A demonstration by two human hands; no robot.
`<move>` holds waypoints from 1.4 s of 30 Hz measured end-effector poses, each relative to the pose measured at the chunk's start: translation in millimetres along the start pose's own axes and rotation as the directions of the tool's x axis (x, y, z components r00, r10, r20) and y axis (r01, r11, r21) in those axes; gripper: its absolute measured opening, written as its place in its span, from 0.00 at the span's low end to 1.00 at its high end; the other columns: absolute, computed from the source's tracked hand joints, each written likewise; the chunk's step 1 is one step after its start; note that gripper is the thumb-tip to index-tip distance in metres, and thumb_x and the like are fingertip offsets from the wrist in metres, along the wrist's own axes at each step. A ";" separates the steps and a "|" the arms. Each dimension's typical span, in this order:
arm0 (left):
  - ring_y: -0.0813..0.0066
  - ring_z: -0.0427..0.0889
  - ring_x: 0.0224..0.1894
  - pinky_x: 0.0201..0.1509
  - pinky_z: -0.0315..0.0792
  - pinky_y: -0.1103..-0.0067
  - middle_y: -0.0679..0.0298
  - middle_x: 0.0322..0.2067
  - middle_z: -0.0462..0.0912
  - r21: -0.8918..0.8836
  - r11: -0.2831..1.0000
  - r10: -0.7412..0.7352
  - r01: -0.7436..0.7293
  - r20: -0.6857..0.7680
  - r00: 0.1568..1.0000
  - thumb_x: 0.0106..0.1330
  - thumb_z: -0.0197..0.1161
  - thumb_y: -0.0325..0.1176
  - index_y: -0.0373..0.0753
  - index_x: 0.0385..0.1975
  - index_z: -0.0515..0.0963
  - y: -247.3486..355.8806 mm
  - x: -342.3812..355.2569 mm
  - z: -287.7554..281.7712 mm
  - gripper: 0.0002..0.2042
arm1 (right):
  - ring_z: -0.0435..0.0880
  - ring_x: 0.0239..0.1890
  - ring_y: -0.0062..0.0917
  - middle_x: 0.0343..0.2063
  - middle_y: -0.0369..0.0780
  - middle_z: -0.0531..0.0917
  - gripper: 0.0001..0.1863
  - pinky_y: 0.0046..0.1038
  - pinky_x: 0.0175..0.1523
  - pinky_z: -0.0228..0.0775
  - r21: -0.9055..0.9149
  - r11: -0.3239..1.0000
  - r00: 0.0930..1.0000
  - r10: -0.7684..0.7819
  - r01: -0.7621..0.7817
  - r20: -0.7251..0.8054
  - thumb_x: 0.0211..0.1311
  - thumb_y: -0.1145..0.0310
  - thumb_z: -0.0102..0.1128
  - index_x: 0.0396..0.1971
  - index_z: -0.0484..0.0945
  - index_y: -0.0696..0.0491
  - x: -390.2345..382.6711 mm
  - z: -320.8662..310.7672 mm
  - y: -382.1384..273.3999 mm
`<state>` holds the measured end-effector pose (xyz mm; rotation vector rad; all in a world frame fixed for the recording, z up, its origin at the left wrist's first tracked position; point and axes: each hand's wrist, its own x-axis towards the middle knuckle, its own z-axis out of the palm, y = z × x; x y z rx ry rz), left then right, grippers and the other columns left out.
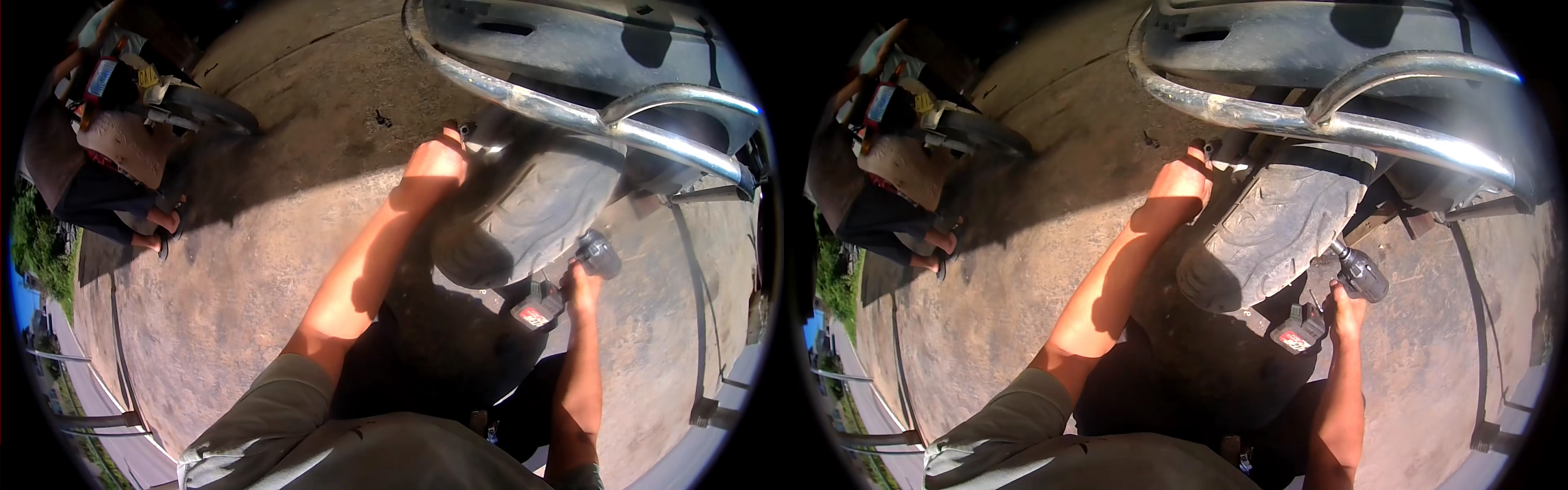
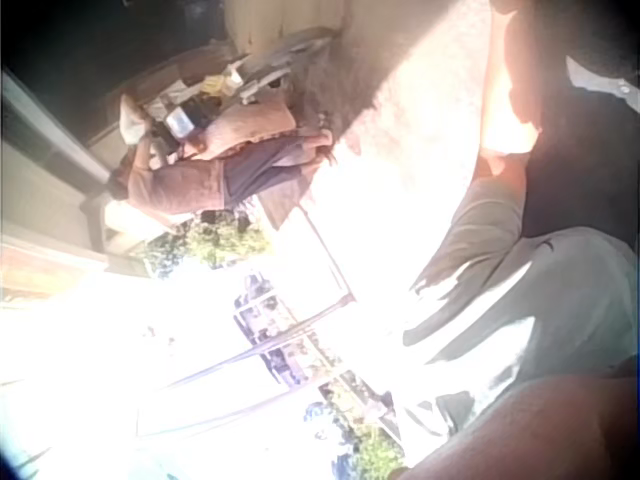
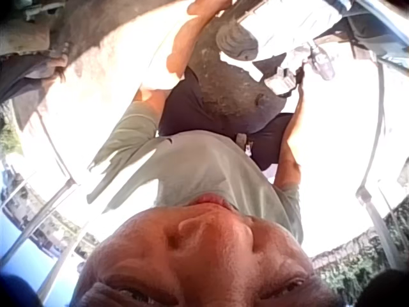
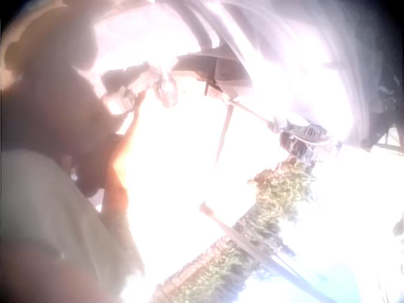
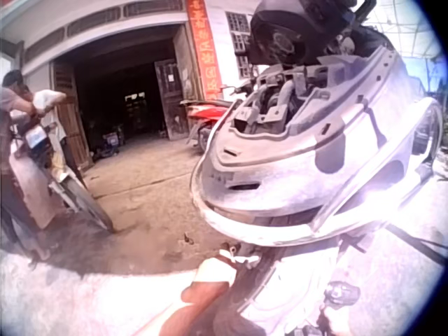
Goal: The person uses a power tool and a wrench to loosen the axle nuts on the front wheel of a motorcycle, then pulls the wheel assembly away from the forks.
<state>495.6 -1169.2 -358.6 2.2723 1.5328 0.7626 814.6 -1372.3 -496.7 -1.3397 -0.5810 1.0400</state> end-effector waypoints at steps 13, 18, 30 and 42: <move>0.34 0.82 0.42 0.45 0.76 0.54 0.34 0.36 0.82 0.052 0.993 -0.108 0.104 0.078 0.991 0.67 0.53 0.34 0.27 0.60 0.64 7.7 2.1 -3.2 0.24 | 0.69 0.16 0.16 0.18 0.29 0.71 0.15 0.23 0.22 0.61 -0.004 1.000 1.000 -0.001 0.001 -0.031 0.55 0.58 0.71 0.33 0.75 0.50 -0.6 2.0 3.0; 0.34 0.81 0.43 0.46 0.76 0.54 0.34 0.36 0.82 0.096 0.993 -0.078 0.073 0.058 0.995 0.67 0.52 0.34 0.27 0.59 0.65 5.4 3.2 -5.7 0.24 | 0.70 0.16 0.17 0.19 0.29 0.72 0.17 0.23 0.21 0.62 0.001 1.000 1.000 -0.007 0.007 0.002 0.54 0.56 0.73 0.35 0.77 0.51 1.1 0.4 1.9; 0.33 0.81 0.42 0.46 0.76 0.53 0.34 0.36 0.82 0.064 0.992 -0.114 0.109 0.081 0.990 0.66 0.54 0.34 0.28 0.51 0.68 14.4 1.7 -14.3 0.18 | 0.72 0.18 0.18 0.20 0.30 0.73 0.19 0.24 0.24 0.65 -0.033 0.998 0.999 -0.046 0.046 -0.011 0.53 0.54 0.72 0.35 0.77 0.51 -0.2 2.5 0.1; 0.40 0.83 0.41 0.43 0.75 0.57 0.37 0.34 0.83 -0.082 0.994 -0.058 0.066 0.104 0.993 0.69 0.56 0.35 0.28 0.47 0.70 13.8 -3.0 -19.7 0.16 | 0.73 0.19 0.18 0.22 0.31 0.76 0.16 0.25 0.25 0.66 -0.067 0.995 0.997 0.064 -0.068 -0.053 0.55 0.59 0.72 0.36 0.77 0.51 2.7 -10.4 3.4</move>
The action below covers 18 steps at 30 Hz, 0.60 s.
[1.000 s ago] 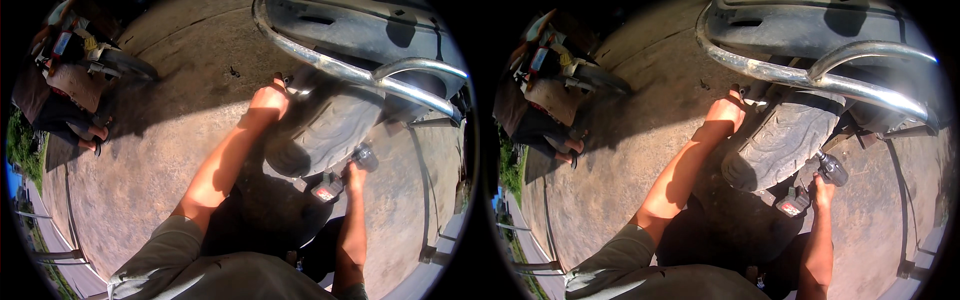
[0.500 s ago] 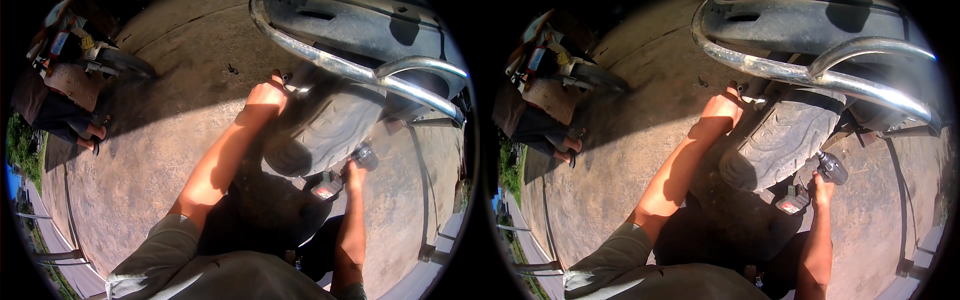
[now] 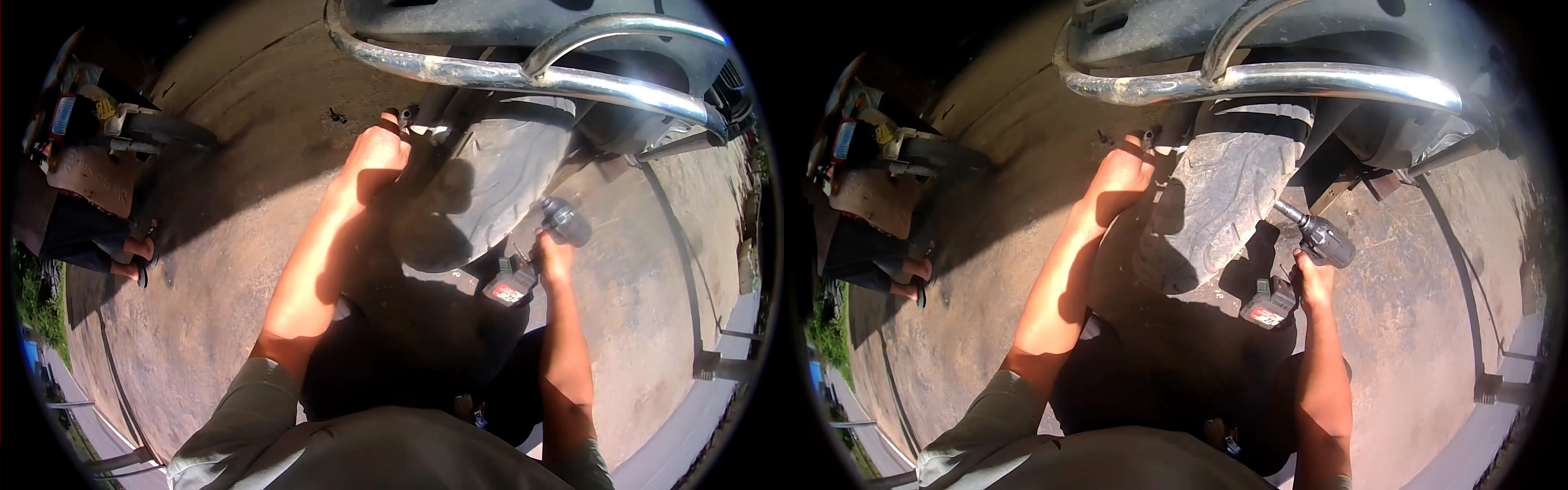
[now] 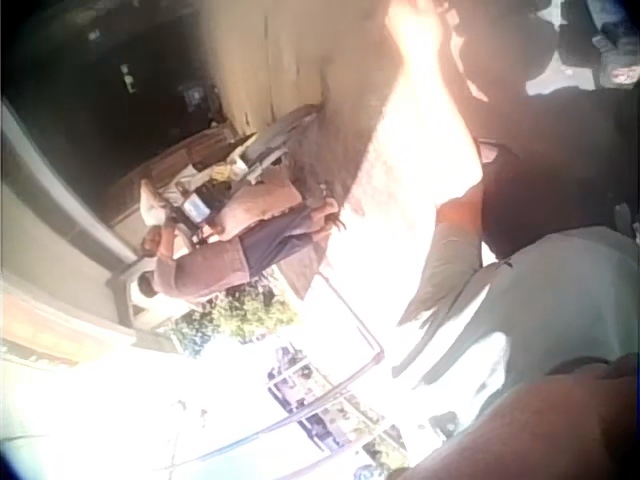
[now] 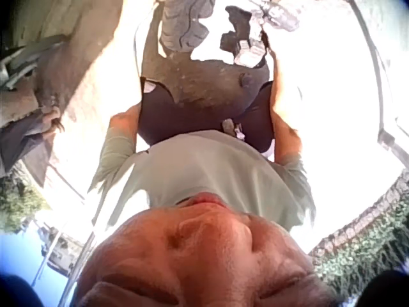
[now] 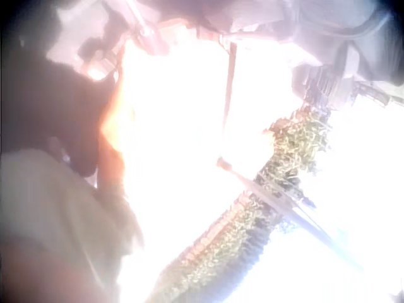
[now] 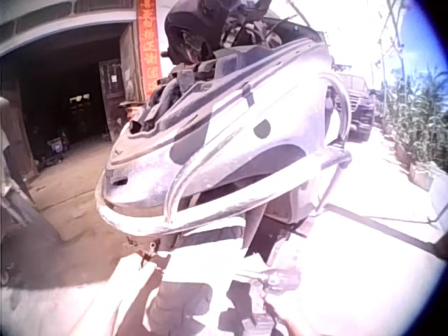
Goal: The person uses a power tool and a wrench to loosen the axle nuts on the front wheel of a motorcycle, then pulls the wheel assembly away from the forks.
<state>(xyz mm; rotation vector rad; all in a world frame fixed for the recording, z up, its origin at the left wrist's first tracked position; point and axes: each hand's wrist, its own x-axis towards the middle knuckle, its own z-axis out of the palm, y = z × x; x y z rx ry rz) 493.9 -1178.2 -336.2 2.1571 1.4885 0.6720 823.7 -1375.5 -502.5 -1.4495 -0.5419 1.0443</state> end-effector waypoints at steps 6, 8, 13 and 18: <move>0.48 0.86 0.38 0.44 0.76 0.63 0.43 0.32 0.84 0.082 0.994 -0.070 0.068 0.023 0.997 0.71 0.61 0.39 0.28 0.40 0.78 -6.6 -18.8 -18.4 0.16 | 0.75 0.19 0.22 0.20 0.35 0.77 0.19 0.27 0.25 0.66 0.008 1.000 0.999 0.009 -0.009 0.038 0.57 0.55 0.73 0.32 0.78 0.55 -7.8 12.3 -16.5; 0.52 0.85 0.35 0.42 0.76 0.66 0.46 0.32 0.85 0.042 0.999 -0.020 0.020 0.011 1.000 0.73 0.60 0.39 0.30 0.46 0.79 -14.2 -19.7 -17.1 0.16 | 0.74 0.22 0.18 0.26 0.32 0.77 0.20 0.26 0.27 0.69 -0.017 0.992 0.991 0.125 -0.124 0.055 0.56 0.58 0.77 0.38 0.78 0.54 -13.5 10.7 -27.0; 0.57 0.86 0.44 0.49 0.76 0.68 0.46 0.42 0.85 -0.057 0.997 -0.044 0.047 0.061 0.997 0.77 0.55 0.43 0.36 0.61 0.75 -28.0 -21.2 -10.9 0.21 | 0.79 0.28 0.19 0.28 0.35 0.83 0.27 0.28 0.34 0.72 -0.185 0.979 0.991 0.063 -0.085 -0.119 0.51 0.50 0.81 0.35 0.83 0.58 -18.9 13.9 -26.4; 0.53 0.84 0.53 0.56 0.75 0.68 0.44 0.48 0.84 -0.044 0.999 0.031 -0.031 0.019 0.999 0.78 0.52 0.46 0.44 0.68 0.69 -38.2 -19.8 3.6 0.23 | 0.86 0.41 0.30 0.38 0.44 0.88 0.32 0.34 0.50 0.77 -0.304 0.944 0.882 -0.247 0.125 -0.403 0.47 0.49 0.83 0.42 0.82 0.60 -16.6 38.0 7.0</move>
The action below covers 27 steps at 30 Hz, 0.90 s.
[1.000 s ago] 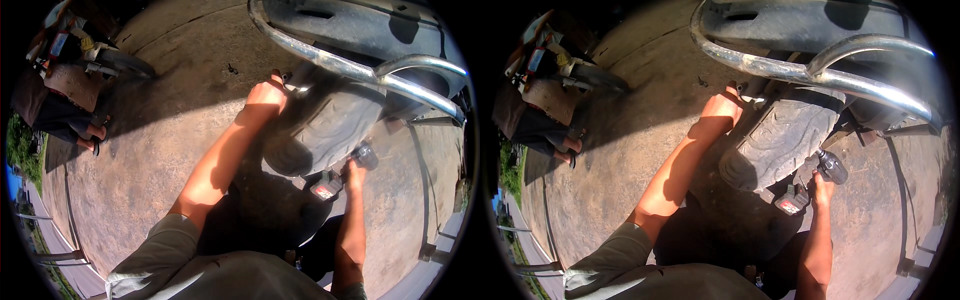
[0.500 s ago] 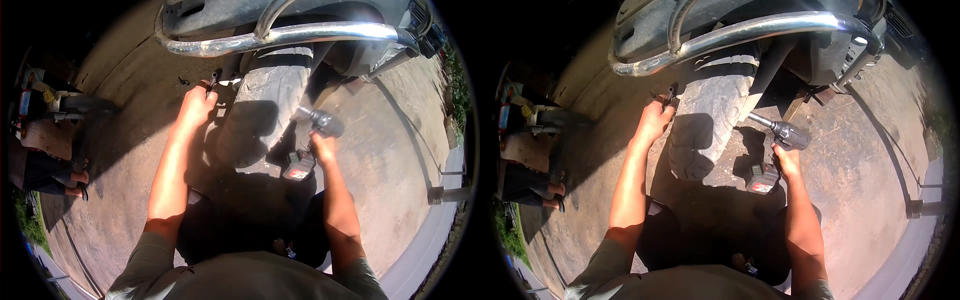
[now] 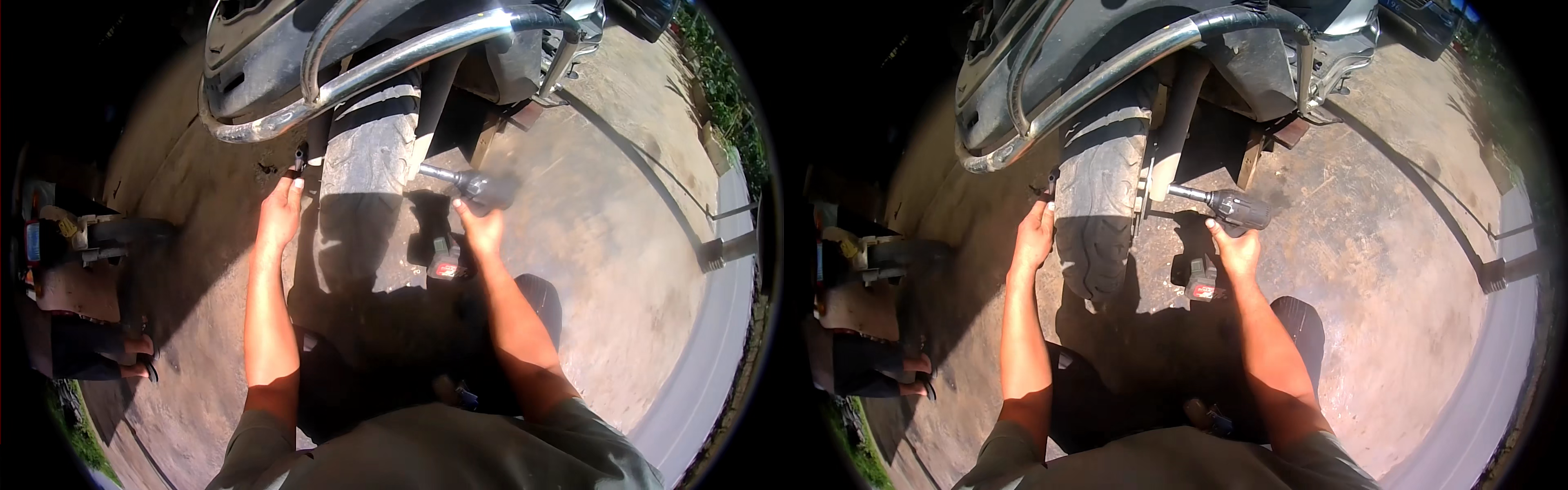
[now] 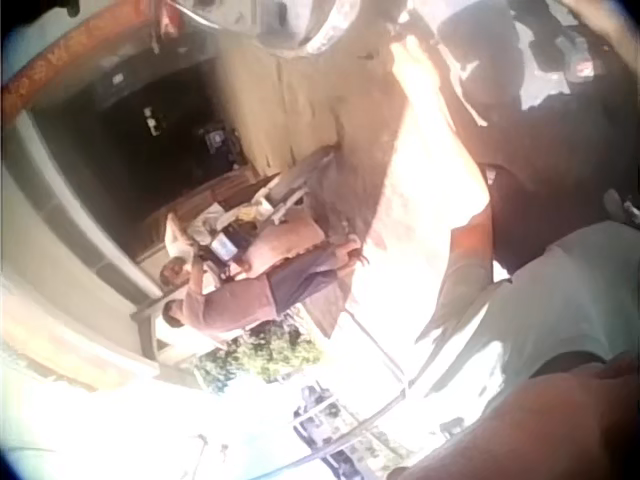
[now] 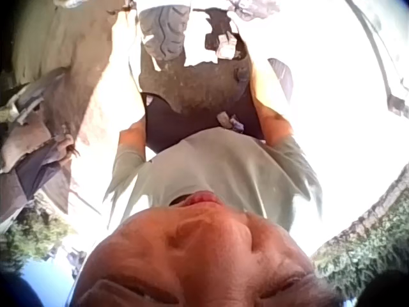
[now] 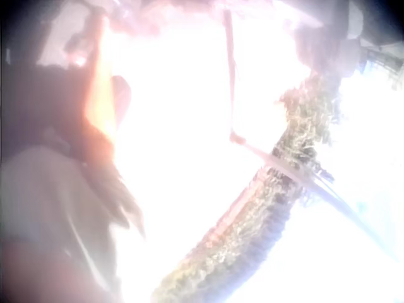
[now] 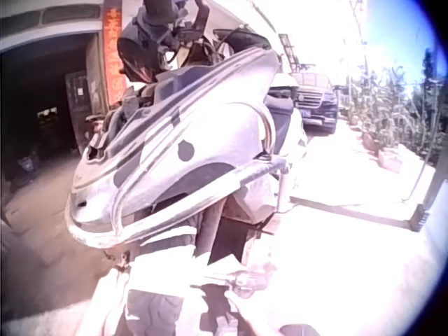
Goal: The person uses a power tool and a wrench to loosen the axle nuts on the front wheel of a motorcycle, then pulls the wheel assembly away from the forks.
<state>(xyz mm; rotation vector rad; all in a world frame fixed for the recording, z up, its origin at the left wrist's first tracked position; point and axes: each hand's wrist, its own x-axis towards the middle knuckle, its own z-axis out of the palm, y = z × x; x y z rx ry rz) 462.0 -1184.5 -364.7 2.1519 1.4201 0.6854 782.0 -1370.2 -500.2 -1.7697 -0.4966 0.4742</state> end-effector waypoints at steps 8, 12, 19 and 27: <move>0.37 0.83 0.43 0.44 0.76 0.57 0.38 0.37 0.84 0.139 0.990 0.019 -0.015 -0.028 0.999 0.77 0.53 0.43 0.36 0.57 0.72 4.5 4.6 6.5 0.18 | 0.81 0.25 0.25 0.23 0.41 0.84 0.18 0.31 0.32 0.71 -0.081 0.994 0.991 0.086 -0.078 0.102 0.51 0.61 0.73 0.30 0.82 0.62 17.1 -5.8 -3.1; 0.35 0.82 0.44 0.44 0.76 0.56 0.36 0.38 0.83 0.144 0.989 0.017 -0.016 -0.010 1.000 0.76 0.54 0.41 0.32 0.55 0.72 3.1 6.6 3.4 0.18 | 0.85 0.27 0.29 0.24 0.45 0.85 0.19 0.33 0.35 0.75 -0.124 0.988 0.989 0.106 -0.093 0.106 0.47 0.60 0.72 0.27 0.83 0.64 26.2 -7.1 1.6; 0.35 0.82 0.42 0.43 0.75 0.56 0.37 0.36 0.83 0.119 0.992 0.039 -0.033 -0.047 0.998 0.76 0.55 0.41 0.32 0.51 0.73 2.0 3.9 5.5 0.17 | 0.89 0.31 0.36 0.26 0.49 0.88 0.22 0.36 0.41 0.79 -0.165 0.966 0.964 0.223 -0.199 0.141 0.44 0.57 0.73 0.27 0.85 0.64 15.1 -12.2 -14.8; 0.36 0.82 0.43 0.43 0.75 0.56 0.38 0.36 0.83 0.088 0.996 0.034 -0.029 -0.054 0.998 0.76 0.56 0.41 0.35 0.52 0.74 -5.3 6.4 7.2 0.15 | 0.90 0.33 0.35 0.27 0.49 0.88 0.22 0.36 0.43 0.79 -0.175 0.976 0.981 0.155 -0.133 0.116 0.43 0.56 0.73 0.29 0.85 0.63 21.0 -13.8 -9.8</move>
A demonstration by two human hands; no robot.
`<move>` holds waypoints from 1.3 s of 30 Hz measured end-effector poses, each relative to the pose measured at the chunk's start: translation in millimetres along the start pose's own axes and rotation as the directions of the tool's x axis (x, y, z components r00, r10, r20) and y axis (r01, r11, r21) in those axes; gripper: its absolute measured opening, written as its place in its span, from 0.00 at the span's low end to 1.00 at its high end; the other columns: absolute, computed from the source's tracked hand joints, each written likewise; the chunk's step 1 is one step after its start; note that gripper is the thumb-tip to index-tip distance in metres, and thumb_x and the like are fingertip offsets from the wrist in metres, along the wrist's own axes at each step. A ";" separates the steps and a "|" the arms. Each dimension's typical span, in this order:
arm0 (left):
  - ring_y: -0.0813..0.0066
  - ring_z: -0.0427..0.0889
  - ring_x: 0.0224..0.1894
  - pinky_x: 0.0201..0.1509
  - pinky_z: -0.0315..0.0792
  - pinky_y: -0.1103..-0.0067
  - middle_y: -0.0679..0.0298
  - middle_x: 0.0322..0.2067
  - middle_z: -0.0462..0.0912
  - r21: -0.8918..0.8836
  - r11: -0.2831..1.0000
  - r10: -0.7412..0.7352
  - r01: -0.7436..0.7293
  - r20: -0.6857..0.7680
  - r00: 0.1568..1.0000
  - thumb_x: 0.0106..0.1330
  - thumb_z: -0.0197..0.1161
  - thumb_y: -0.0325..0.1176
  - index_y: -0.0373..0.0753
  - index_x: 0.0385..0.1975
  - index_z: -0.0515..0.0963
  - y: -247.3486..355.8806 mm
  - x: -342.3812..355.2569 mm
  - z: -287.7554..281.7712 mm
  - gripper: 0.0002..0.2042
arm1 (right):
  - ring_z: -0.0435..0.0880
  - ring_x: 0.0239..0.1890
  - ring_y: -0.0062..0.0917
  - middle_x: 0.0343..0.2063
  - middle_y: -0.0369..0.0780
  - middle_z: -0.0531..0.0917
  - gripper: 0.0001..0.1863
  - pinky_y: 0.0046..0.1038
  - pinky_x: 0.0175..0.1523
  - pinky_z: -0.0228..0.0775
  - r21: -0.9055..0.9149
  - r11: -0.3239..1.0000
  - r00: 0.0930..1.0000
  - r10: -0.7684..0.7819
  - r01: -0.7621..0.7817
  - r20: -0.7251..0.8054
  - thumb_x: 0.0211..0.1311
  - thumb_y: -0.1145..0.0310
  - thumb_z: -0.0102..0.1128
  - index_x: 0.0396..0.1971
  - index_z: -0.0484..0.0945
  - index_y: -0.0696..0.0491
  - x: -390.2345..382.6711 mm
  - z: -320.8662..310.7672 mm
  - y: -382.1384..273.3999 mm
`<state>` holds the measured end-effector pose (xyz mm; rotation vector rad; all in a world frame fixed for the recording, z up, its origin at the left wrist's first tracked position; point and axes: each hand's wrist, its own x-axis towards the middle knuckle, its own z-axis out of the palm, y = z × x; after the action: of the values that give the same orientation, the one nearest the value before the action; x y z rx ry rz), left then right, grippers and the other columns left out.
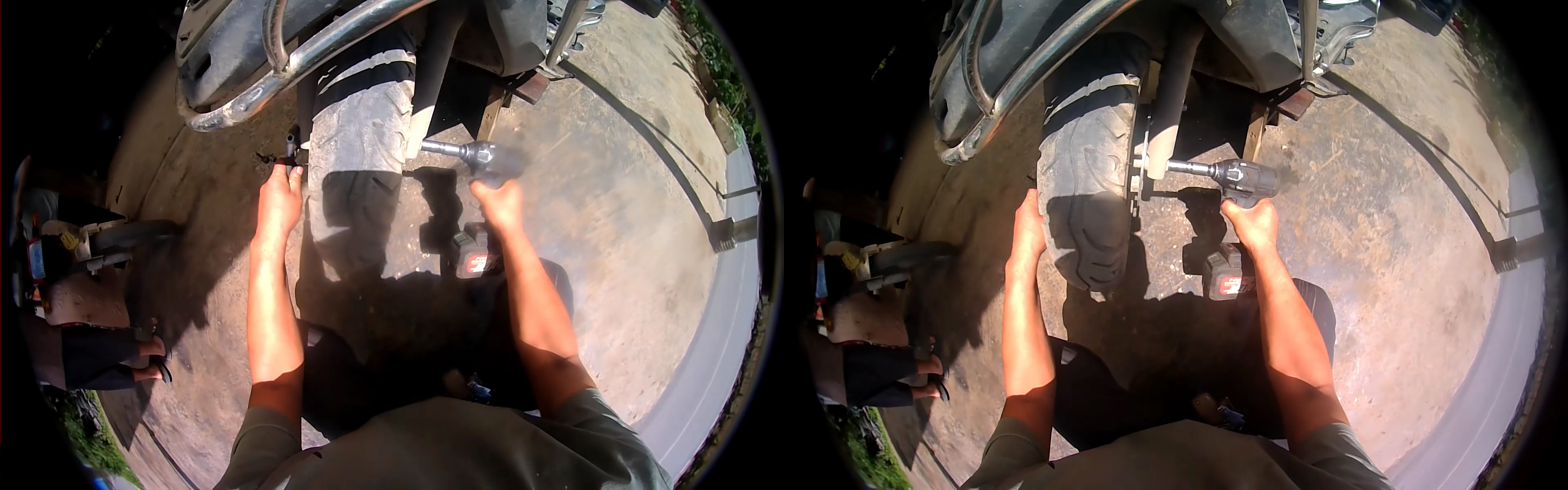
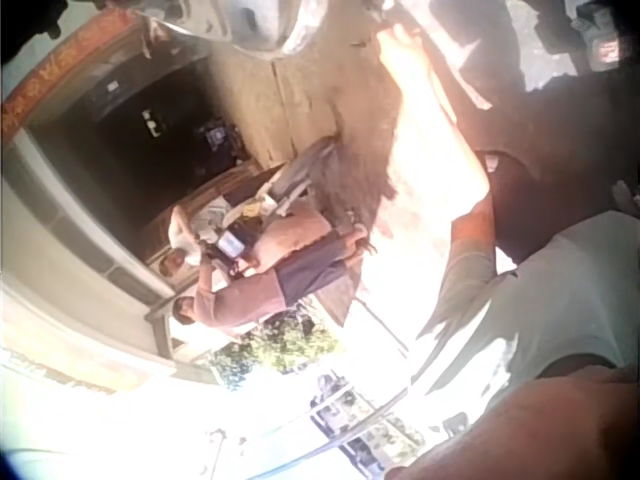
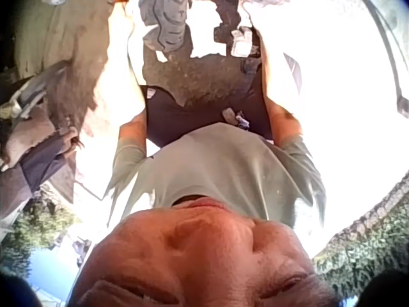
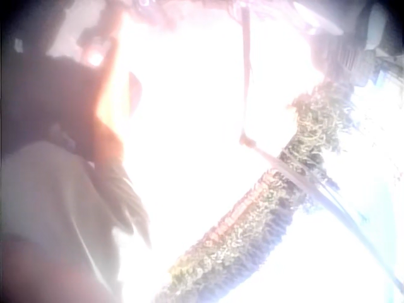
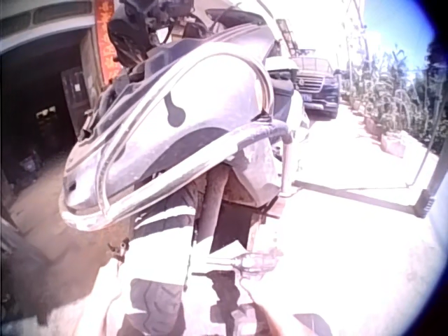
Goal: The person uses a power tool and a wrench to loosen the axle nuts on the front wheel of a motorcycle, then pulls the wheel assembly away from the forks.
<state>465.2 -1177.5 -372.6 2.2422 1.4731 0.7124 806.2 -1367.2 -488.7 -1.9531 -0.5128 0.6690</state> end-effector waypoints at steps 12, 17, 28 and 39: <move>0.37 0.82 0.44 0.45 0.74 0.57 0.38 0.37 0.83 0.059 0.997 -0.053 0.051 0.042 0.998 0.76 0.56 0.42 0.34 0.51 0.74 2.1 -1.0 -10.6 0.16 | 0.85 0.28 0.29 0.25 0.44 0.86 0.20 0.32 0.36 0.75 0.037 0.999 1.000 -0.006 0.005 0.017 0.45 0.59 0.73 0.29 0.83 0.63 -3.1 3.7 -10.1; 0.37 0.81 0.47 0.50 0.74 0.57 0.37 0.39 0.82 0.073 0.988 -0.144 0.138 0.083 0.986 0.76 0.55 0.42 0.33 0.53 0.73 22.2 -0.5 -20.1 0.18 | 0.77 0.18 0.19 0.19 0.36 0.81 0.15 0.27 0.24 0.68 0.082 0.997 1.000 0.011 -0.011 0.001 0.49 0.63 0.73 0.27 0.80 0.59 -2.9 -4.1 -10.0; 0.56 0.82 0.34 0.41 0.75 0.65 0.54 0.31 0.83 -0.186 0.982 -0.052 0.033 -0.098 0.994 0.76 0.56 0.41 0.35 0.53 0.74 -60.9 23.2 13.2 0.16 | 0.70 0.14 0.17 0.16 0.32 0.75 0.19 0.26 0.19 0.59 0.202 0.978 0.987 0.022 -0.054 0.157 0.56 0.59 0.76 0.25 0.74 0.53 -11.2 3.3 -20.8; 0.79 0.71 0.18 0.19 0.68 0.76 0.66 0.22 0.73 -0.428 0.719 -0.392 0.548 0.401 0.828 0.75 0.58 0.43 0.37 0.42 0.75 -123.0 10.1 -13.9 0.14 | 0.75 0.23 0.20 0.26 0.34 0.78 0.24 0.27 0.27 0.67 0.259 0.951 0.937 0.074 -0.169 0.342 0.60 0.54 0.74 0.40 0.71 0.54 6.9 -10.2 20.5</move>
<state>369.5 -1120.0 -427.3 1.3884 1.4050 0.5126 819.5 -1378.8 -504.8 -1.6170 -0.4673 1.0995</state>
